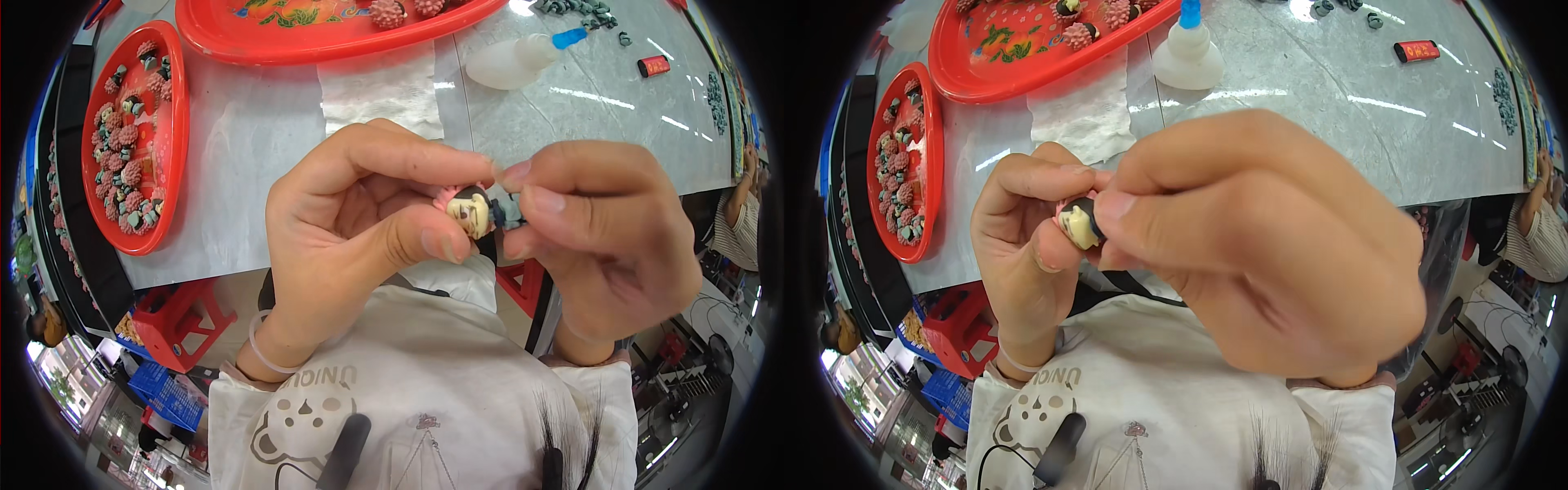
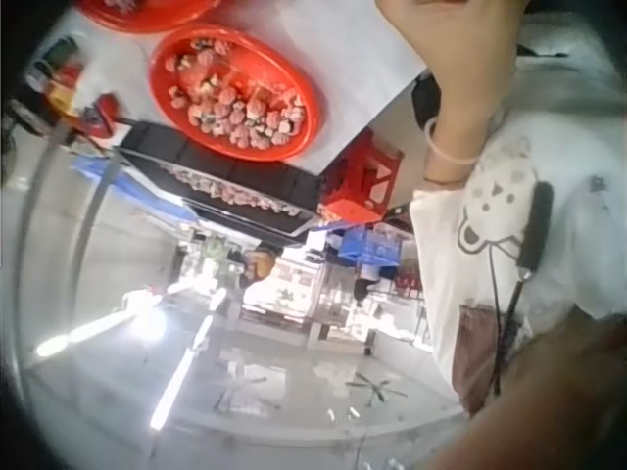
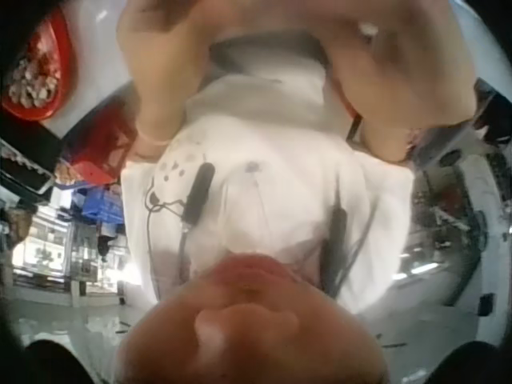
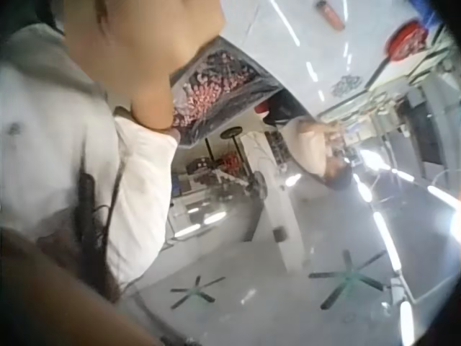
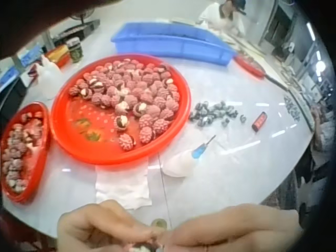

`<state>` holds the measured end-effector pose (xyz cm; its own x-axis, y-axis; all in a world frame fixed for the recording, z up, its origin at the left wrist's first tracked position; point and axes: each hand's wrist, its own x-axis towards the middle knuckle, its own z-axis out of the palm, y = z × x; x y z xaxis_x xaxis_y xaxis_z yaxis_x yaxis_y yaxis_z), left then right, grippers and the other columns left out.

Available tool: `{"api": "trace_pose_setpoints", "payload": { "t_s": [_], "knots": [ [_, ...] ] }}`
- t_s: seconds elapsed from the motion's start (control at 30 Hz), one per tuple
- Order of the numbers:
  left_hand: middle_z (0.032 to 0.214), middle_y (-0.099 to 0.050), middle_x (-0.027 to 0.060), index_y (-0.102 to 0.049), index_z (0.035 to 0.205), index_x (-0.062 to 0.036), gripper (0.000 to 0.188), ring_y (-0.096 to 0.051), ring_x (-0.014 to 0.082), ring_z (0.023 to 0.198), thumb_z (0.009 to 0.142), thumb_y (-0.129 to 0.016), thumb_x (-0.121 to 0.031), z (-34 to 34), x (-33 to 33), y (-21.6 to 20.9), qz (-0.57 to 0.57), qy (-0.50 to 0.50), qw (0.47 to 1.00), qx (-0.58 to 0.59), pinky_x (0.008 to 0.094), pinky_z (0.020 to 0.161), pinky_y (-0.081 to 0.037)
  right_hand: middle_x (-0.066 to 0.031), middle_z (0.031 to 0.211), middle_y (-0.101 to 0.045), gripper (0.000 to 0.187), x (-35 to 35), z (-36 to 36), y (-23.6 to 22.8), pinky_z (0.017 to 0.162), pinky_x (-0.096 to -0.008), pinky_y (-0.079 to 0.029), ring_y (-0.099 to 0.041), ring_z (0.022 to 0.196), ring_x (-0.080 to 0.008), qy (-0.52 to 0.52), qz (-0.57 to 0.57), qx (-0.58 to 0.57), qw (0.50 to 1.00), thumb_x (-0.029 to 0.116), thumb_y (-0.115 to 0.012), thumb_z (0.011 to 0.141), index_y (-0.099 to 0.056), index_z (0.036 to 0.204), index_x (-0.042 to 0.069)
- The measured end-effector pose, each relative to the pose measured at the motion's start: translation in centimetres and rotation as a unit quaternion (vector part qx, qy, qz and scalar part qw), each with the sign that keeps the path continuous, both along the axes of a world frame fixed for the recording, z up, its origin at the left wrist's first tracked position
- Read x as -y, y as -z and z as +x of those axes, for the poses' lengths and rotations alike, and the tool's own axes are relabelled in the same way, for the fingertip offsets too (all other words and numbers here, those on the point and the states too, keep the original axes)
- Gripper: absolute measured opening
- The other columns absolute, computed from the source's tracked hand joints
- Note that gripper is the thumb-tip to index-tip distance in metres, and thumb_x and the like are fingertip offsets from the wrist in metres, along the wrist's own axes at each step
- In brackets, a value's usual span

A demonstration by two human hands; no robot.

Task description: The person assembles small plastic toy figurines by gluing plastic toy parts, toy heads, and toy hair pieces together with a glue bottle.

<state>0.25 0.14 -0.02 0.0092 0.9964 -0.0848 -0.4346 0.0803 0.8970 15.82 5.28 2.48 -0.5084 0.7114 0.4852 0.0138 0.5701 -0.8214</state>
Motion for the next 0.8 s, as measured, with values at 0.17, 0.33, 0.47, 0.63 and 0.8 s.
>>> {"api": "trace_pose_setpoints", "payload": {
  "t_s": [0.17,0.33,0.47,0.63,0.8],
  "knots": [
    [0.08,-0.052,0.0084,-0.052,0.087,0.0027,0.043,-0.05,0.0113,0.07,0.067,-0.067,-0.032,-0.1,-0.1,0.0,0.023,-0.017,0.999,-0.034,0.0209,0.065,-0.041,-0.0178,0.077,-0.055,0.019,0.3,-0.5,-0.3,0.051,-0.0245,-0.05,-0.058,0.064,-0.018,0.026,0.056,0.048,0.997,-0.008,-0.062,0.064,-0.053,0.08,-0.003],
    [0.081,-0.053,0.0104,-0.051,0.087,0.0031,0.045,-0.052,0.013,0.071,0.067,-0.067,-0.033,0.3,-0.7,-0.9,0.0,-0.068,0.994,-0.09,0.0222,0.065,-0.041,-0.0166,0.078,-0.054,0.018,0.4,-1.3,0.5,0.05,-0.0234,-0.047,-0.056,0.065,-0.0175,0.053,0.092,0.035,0.994,-0.003,-0.062,0.068,-0.055,0.084,-0.001],
    [0.079,-0.052,0.01,-0.049,0.088,0.0025,0.051,-0.051,0.0141,0.068,0.067,-0.065,-0.041,-1.7,-0.8,-1.7,0.047,-0.092,0.986,-0.133,0.0228,0.064,-0.041,-0.0167,0.087,-0.053,0.02,0.2,-0.5,-1.2,0.059,-0.0245,-0.044,-0.053,0.074,-0.0176,0.021,0.077,0.106,0.991,0.009,-0.061,0.073,-0.056,0.09,0.0],
    [0.105,-0.053,0.0144,-0.049,0.107,0.0047,0.031,-0.048,0.0198,0.102,0.078,-0.044,-0.007,-9.6,-1.9,-4.0,0.059,-0.197,0.855,-0.477,0.0278,0.087,-0.036,-0.015,0.096,-0.052,0.027,-1.2,1.6,1.2,0.069,-0.0255,-0.04,-0.05,0.079,-0.0162,0.176,-0.014,-0.033,0.984,0.008,-0.061,0.07,-0.055,0.096,0.0],
    [0.104,-0.053,0.0083,-0.054,0.1,-0.0012,0.026,-0.05,0.0161,0.097,0.077,-0.042,0.002,-6.2,-6.9,-4.5,0.174,-0.059,0.773,-0.607,0.0256,0.084,-0.038,-0.0121,0.092,-0.055,0.032,-2.8,0.0,2.8,0.073,-0.0257,-0.039,-0.051,0.079,-0.0173,0.163,-0.079,0.073,0.981,0.002,-0.06,0.068,-0.053,0.099,-0.002]
  ]
}}
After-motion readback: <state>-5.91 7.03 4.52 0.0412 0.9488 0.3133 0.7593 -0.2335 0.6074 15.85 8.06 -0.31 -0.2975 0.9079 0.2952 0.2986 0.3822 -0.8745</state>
